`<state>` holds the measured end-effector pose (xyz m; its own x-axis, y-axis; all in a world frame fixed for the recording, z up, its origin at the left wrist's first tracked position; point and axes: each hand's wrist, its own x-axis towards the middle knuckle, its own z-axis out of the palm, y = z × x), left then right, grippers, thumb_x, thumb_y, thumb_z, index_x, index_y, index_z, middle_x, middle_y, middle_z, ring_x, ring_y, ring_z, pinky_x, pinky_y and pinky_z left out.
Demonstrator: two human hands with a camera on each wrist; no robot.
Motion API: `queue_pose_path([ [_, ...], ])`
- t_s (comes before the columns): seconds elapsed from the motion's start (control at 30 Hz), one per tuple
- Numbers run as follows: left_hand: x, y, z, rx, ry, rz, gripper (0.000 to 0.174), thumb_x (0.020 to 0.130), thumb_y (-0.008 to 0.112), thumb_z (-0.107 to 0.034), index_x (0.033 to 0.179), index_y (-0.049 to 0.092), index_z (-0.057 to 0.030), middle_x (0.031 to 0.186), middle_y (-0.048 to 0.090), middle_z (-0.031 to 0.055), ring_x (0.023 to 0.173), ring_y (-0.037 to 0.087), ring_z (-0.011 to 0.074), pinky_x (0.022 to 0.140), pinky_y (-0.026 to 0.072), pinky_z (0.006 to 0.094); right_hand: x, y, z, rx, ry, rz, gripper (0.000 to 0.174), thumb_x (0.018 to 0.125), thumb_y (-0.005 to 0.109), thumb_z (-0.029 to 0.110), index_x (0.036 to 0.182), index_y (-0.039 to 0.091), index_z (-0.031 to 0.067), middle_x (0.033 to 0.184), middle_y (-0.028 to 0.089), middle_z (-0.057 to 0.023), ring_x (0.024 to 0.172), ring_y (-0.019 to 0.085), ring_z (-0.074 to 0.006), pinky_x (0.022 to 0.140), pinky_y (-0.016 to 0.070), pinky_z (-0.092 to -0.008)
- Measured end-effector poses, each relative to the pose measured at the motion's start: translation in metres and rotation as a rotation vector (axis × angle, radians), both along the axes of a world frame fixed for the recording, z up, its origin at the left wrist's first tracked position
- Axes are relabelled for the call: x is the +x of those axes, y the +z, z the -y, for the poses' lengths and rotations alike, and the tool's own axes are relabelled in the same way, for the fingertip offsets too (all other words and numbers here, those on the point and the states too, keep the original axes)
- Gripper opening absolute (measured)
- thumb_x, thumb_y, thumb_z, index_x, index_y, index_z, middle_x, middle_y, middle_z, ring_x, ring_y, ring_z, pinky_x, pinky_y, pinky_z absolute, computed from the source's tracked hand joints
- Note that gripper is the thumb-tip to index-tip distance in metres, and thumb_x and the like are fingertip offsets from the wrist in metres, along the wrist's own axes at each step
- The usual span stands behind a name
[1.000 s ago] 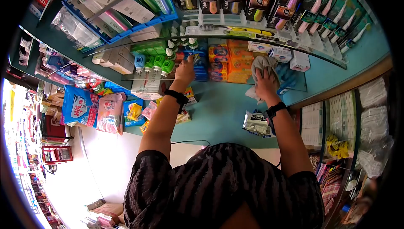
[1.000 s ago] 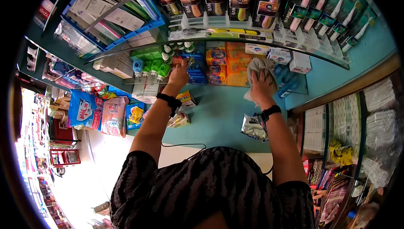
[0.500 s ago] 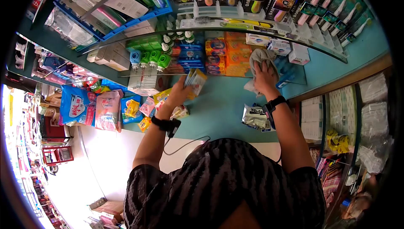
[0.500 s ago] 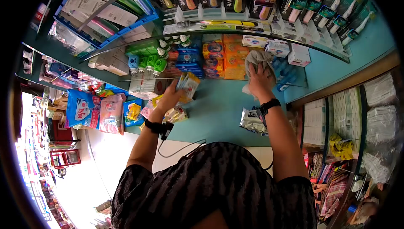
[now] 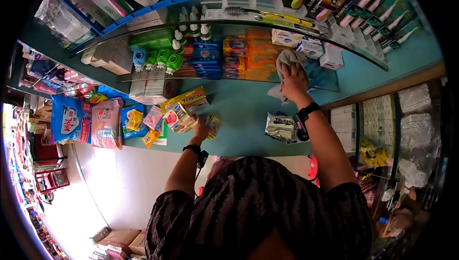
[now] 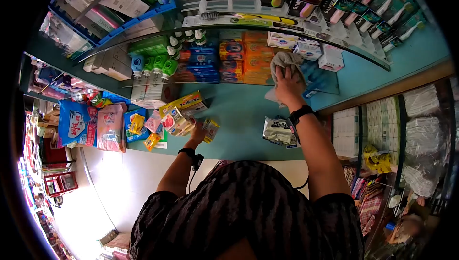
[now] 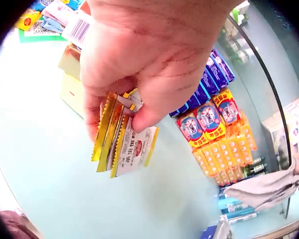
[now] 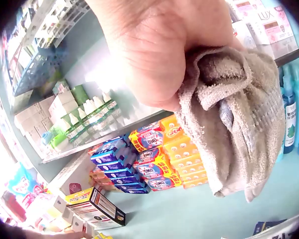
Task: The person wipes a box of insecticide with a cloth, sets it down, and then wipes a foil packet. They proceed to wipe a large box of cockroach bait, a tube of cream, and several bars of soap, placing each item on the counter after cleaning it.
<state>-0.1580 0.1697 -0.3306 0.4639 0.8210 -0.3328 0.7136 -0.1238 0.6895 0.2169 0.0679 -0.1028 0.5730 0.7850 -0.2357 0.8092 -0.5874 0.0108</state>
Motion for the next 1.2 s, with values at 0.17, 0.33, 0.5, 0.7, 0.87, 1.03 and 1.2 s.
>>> queue_pose_path([
  [0.17, 0.007, -0.015, 0.013, 0.045, -0.036, -0.097, 0.045, 0.075, 0.062, -0.015, 0.115, 0.045, -0.0049, 0.113, 0.052, 0.0235, 0.099, 0.056, 0.0416, 0.083, 0.0481, 0.0454, 0.001, -0.003, 0.001, 0.041, 0.016, 0.006, 0.068, 0.086, 0.053, 0.019, 0.144, 0.019, 0.0230, 0.148, 0.019, -0.0182, 0.130, 0.023, -0.0487, 0.101, 0.0304, -0.0566],
  [0.33, 0.011, 0.017, 0.021, -0.010, -0.068, -0.261, 0.046, 0.079, 0.055, -0.009, 0.122, 0.041, -0.0062, 0.122, 0.044, 0.0245, 0.103, 0.053, 0.0429, 0.084, 0.0484, 0.0464, 0.001, -0.005, 0.002, 0.057, 0.043, 0.041, 0.070, 0.084, 0.055, 0.018, 0.144, 0.020, 0.0221, 0.147, 0.019, -0.0194, 0.129, 0.023, -0.0499, 0.100, 0.0310, -0.0579],
  [0.5, 0.007, 0.016, 0.023, 0.060, -0.118, -0.393, 0.045, 0.081, 0.056, -0.010, 0.122, 0.038, -0.0063, 0.126, 0.040, 0.0247, 0.095, 0.057, 0.0450, 0.079, 0.0501, 0.0497, 0.000, -0.007, -0.001, -0.017, 0.044, 0.115, 0.071, 0.087, 0.056, 0.020, 0.145, 0.014, 0.0251, 0.148, 0.016, -0.0177, 0.129, 0.023, -0.0492, 0.099, 0.0361, -0.0556],
  [0.7, 0.004, 0.028, 0.031, 0.073, -0.115, -0.365, 0.046, 0.081, 0.056, -0.011, 0.123, 0.037, -0.0065, 0.125, 0.040, 0.0257, 0.097, 0.056, 0.0457, 0.078, 0.0497, 0.0501, 0.002, -0.006, 0.002, 0.031, 0.063, 0.088, 0.072, 0.086, 0.056, 0.020, 0.145, 0.015, 0.0245, 0.147, 0.019, -0.0177, 0.128, 0.025, -0.0496, 0.098, 0.0383, -0.0554],
  [0.87, -0.005, 0.037, 0.037, 0.150, -0.184, -0.338, 0.050, 0.081, 0.057, -0.011, 0.125, 0.035, -0.0084, 0.123, 0.041, 0.0247, 0.090, 0.059, 0.0446, 0.074, 0.0513, 0.0485, 0.002, -0.009, 0.004, 0.071, 0.064, 0.090, 0.069, 0.085, 0.056, 0.019, 0.144, 0.019, 0.0232, 0.146, 0.023, -0.0184, 0.126, 0.029, -0.0485, 0.096, 0.0377, -0.0550],
  [1.03, -0.002, 0.059, 0.038, 0.164, -0.214, -0.235, 0.048, 0.080, 0.056, -0.012, 0.124, 0.038, -0.0081, 0.121, 0.043, 0.0226, 0.094, 0.057, 0.0435, 0.078, 0.0493, 0.0494, 0.002, -0.006, 0.007, 0.100, 0.062, 0.056, 0.063, 0.085, 0.053, 0.014, 0.141, 0.027, 0.0205, 0.143, 0.028, -0.0178, 0.124, 0.034, -0.0459, 0.095, 0.0383, -0.0535],
  [1.2, 0.011, 0.072, 0.033, 0.310, -0.296, -0.002, 0.048, 0.080, 0.057, -0.012, 0.125, 0.041, -0.0073, 0.118, 0.046, 0.0214, 0.095, 0.056, 0.0409, 0.080, 0.0486, 0.0478, 0.011, -0.009, 0.026, 0.227, 0.147, 0.027, 0.054, 0.081, 0.056, 0.011, 0.133, 0.042, 0.0179, 0.135, 0.039, -0.0184, 0.116, 0.042, -0.0435, 0.093, 0.0414, -0.0503],
])
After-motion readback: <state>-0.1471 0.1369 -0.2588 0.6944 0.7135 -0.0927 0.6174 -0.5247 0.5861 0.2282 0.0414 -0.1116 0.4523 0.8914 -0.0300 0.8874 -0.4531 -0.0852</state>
